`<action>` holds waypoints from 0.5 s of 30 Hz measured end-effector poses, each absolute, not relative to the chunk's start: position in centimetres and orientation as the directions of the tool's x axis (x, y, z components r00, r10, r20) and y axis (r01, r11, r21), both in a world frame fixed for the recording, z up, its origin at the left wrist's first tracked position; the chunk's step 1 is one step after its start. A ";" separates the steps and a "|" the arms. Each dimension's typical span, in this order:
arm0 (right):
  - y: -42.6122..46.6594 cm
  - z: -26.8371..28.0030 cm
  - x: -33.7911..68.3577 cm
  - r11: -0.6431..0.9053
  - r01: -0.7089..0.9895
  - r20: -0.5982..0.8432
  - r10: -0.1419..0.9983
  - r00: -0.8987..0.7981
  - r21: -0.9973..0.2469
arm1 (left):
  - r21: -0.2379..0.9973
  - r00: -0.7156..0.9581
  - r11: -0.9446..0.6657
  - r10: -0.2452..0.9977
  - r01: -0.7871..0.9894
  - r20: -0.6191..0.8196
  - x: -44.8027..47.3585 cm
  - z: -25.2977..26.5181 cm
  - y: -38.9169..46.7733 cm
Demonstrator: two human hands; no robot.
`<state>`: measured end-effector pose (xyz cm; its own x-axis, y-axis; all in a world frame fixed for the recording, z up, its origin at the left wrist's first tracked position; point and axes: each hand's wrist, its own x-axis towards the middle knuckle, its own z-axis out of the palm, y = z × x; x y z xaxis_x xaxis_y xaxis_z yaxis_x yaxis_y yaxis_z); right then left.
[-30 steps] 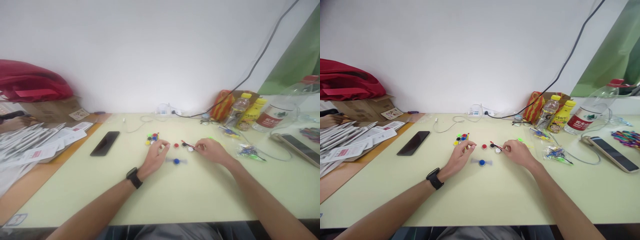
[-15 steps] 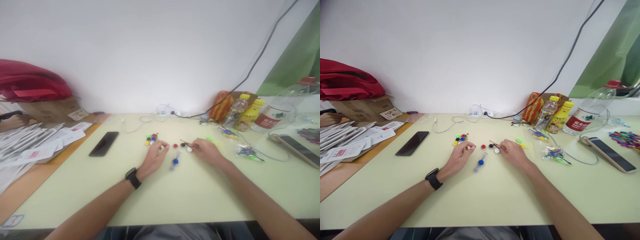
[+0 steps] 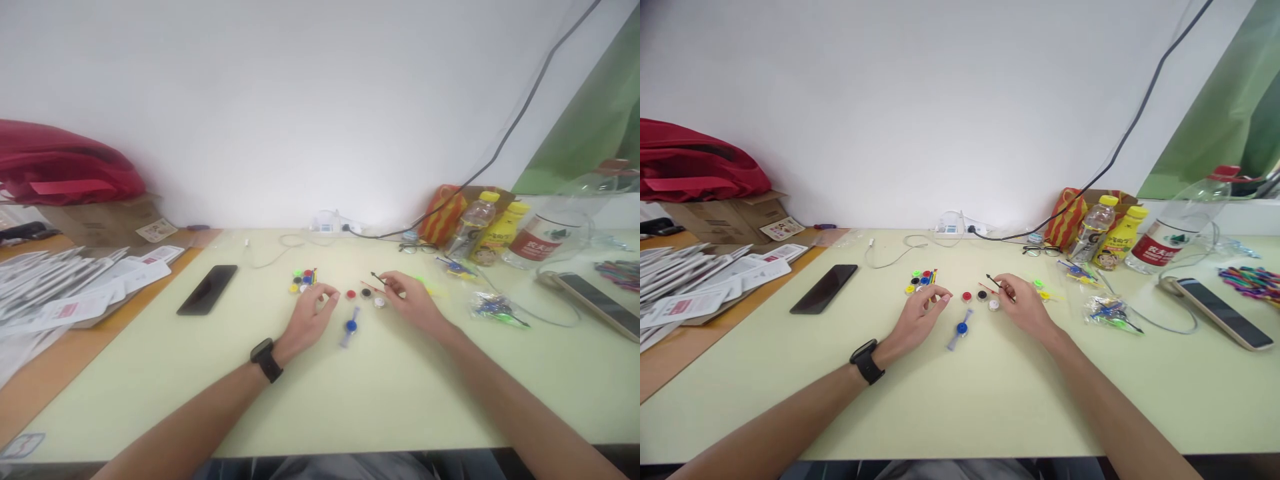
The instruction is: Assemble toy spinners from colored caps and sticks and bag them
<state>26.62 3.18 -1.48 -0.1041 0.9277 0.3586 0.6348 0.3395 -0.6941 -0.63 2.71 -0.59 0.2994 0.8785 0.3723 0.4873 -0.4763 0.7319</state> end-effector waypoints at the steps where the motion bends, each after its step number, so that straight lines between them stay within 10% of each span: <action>1: 3.2 -1.6 26.4 0.340 0.650 0.353 0.928 -0.117 -0.679 | 0.730 0.300 -0.477 0.878 0.489 0.373 -0.6 -0.6 2.7; 15: 4.3 -3.2 25.3 0.421 0.725 0.336 0.902 -0.270 -0.545 | 0.730 0.258 -0.481 0.877 0.485 0.406 -0.5 -0.6 2.6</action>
<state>25.31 4.31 -3.21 -0.2704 0.9021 0.3363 0.7255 0.4205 -0.5449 -0.54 2.57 -0.55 0.2576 0.8767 0.4064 0.4852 -0.4810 0.7302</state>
